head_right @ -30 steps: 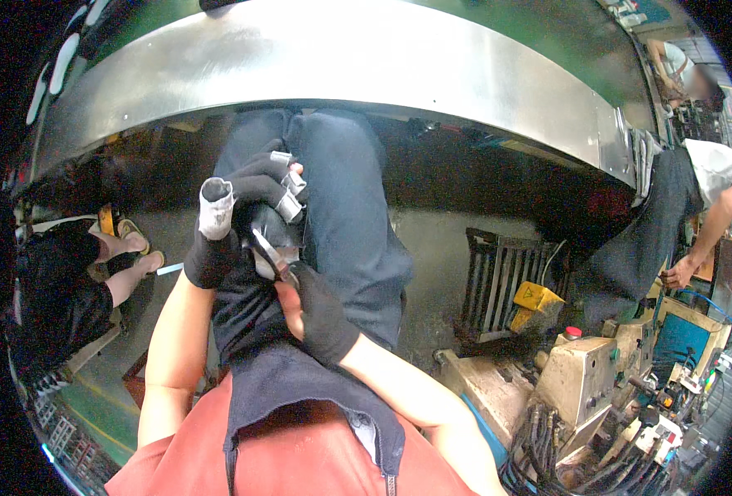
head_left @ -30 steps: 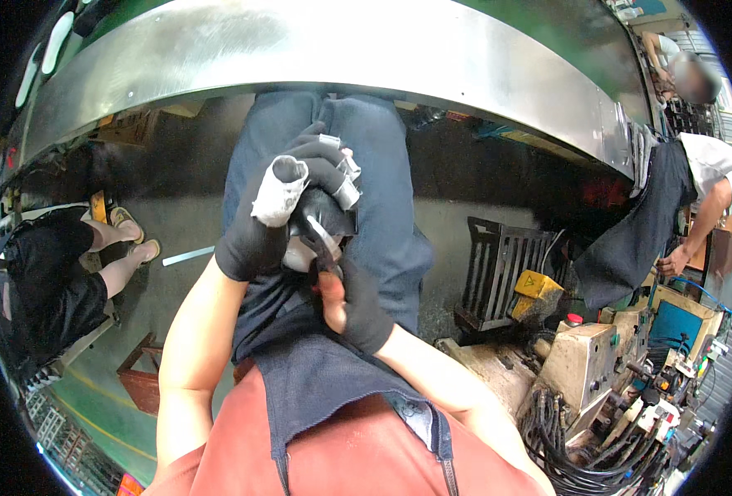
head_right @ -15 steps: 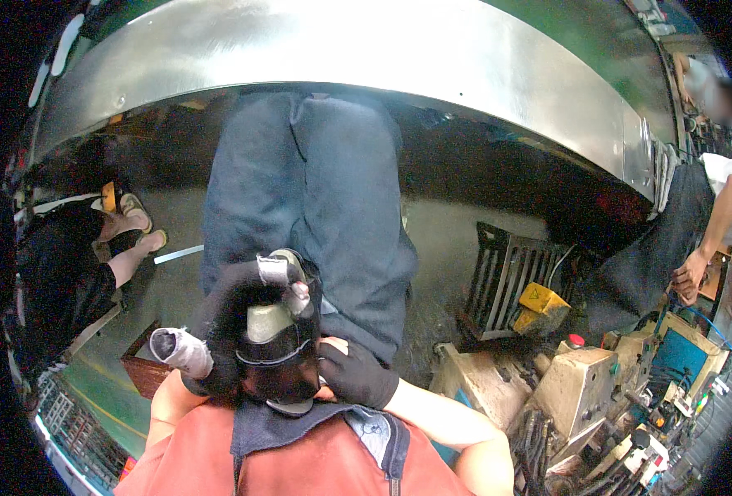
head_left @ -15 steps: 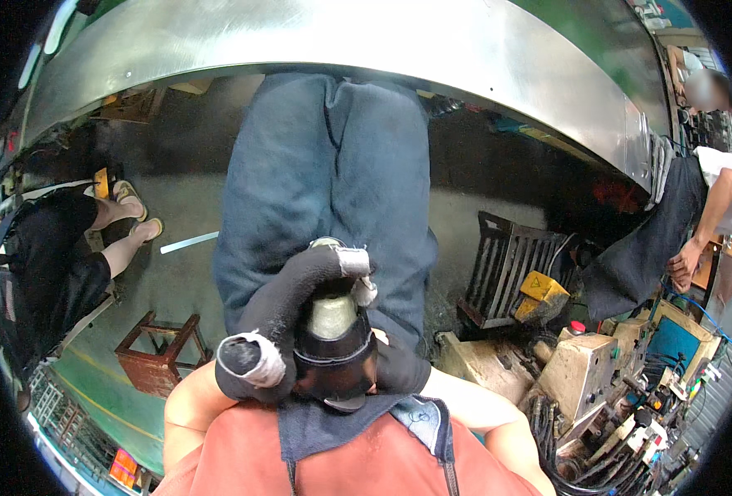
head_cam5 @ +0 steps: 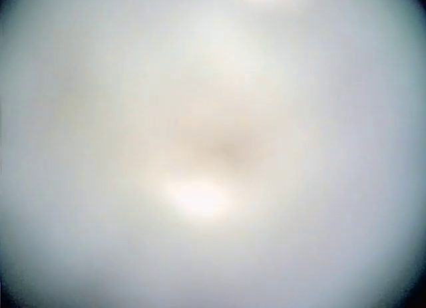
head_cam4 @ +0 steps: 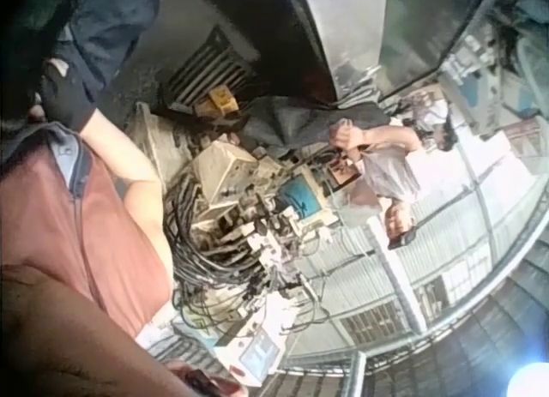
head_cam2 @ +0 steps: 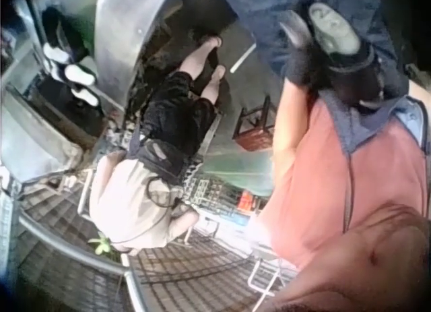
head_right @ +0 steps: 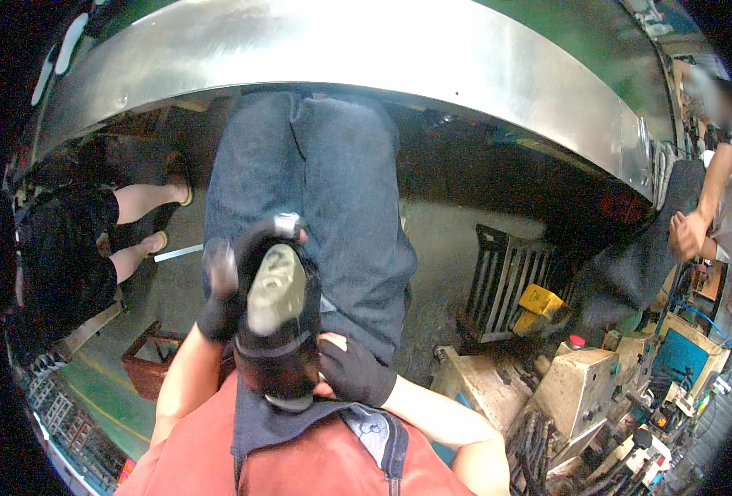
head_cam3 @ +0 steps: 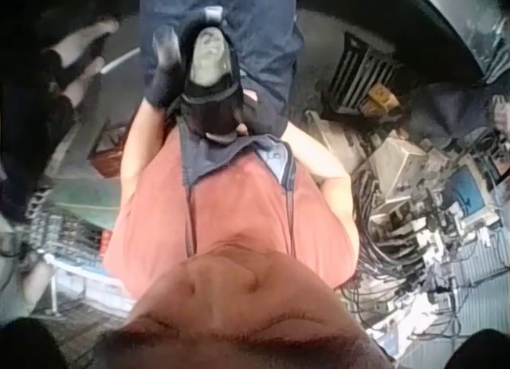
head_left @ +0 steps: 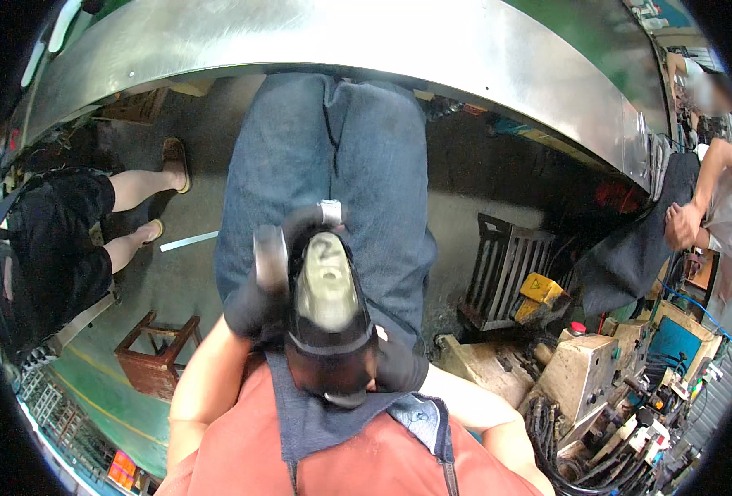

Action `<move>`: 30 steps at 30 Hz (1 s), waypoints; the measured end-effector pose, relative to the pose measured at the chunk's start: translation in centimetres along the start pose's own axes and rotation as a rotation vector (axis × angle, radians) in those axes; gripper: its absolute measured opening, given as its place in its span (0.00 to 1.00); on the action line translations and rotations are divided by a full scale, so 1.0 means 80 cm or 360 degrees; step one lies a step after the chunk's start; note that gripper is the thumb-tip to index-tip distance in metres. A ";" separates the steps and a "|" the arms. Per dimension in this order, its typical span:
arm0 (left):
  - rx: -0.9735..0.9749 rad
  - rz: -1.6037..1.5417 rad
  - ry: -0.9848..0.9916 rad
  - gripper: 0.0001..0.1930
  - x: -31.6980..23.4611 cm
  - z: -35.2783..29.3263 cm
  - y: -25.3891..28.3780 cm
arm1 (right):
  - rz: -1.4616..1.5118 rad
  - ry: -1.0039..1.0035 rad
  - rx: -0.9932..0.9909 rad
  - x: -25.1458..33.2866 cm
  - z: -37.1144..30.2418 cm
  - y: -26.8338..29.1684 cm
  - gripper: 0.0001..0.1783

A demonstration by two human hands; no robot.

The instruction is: The recorder is using a specialized pincer tool to pull and trim excess leather or material from the bottom of shoe lasts on an assembly line.

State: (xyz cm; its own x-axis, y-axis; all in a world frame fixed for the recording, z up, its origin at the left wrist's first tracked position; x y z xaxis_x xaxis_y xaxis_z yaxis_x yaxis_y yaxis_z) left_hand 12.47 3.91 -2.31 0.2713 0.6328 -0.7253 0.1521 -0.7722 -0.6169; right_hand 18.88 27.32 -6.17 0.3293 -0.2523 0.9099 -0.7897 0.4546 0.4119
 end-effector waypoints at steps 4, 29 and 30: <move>-0.0694 -0.0876 0.0833 0.21 0.014 0.037 0.086 | -0.0244 -0.0174 0.0215 0.083 0.096 0.139 0.17; -0.0441 0.1461 -0.0713 0.44 0.058 0.062 0.020 | -0.1319 -0.0193 -0.0051 -0.051 0.189 0.228 0.26; -0.0371 0.1450 -0.0777 0.41 0.054 0.065 0.021 | -0.1324 -0.0183 -0.0060 -0.054 0.191 0.230 0.26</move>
State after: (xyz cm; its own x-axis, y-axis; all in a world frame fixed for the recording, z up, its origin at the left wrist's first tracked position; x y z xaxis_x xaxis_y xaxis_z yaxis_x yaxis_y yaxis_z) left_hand 8.96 5.62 -8.07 -0.0284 -0.2763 -0.9607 0.2763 -0.9258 0.2581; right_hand -4.97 23.75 -3.25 0.7400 -0.6025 0.2990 -0.2942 0.1098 0.9494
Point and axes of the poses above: each hand's wrist, its own z-axis towards the middle knuckle, its own y-axis out of the back of the hand, x = y × z, the point moved 1 cm from there along z, towards the middle knuckle, and after that the axes turned 12 degrees about -z, right-handed, at the moved point
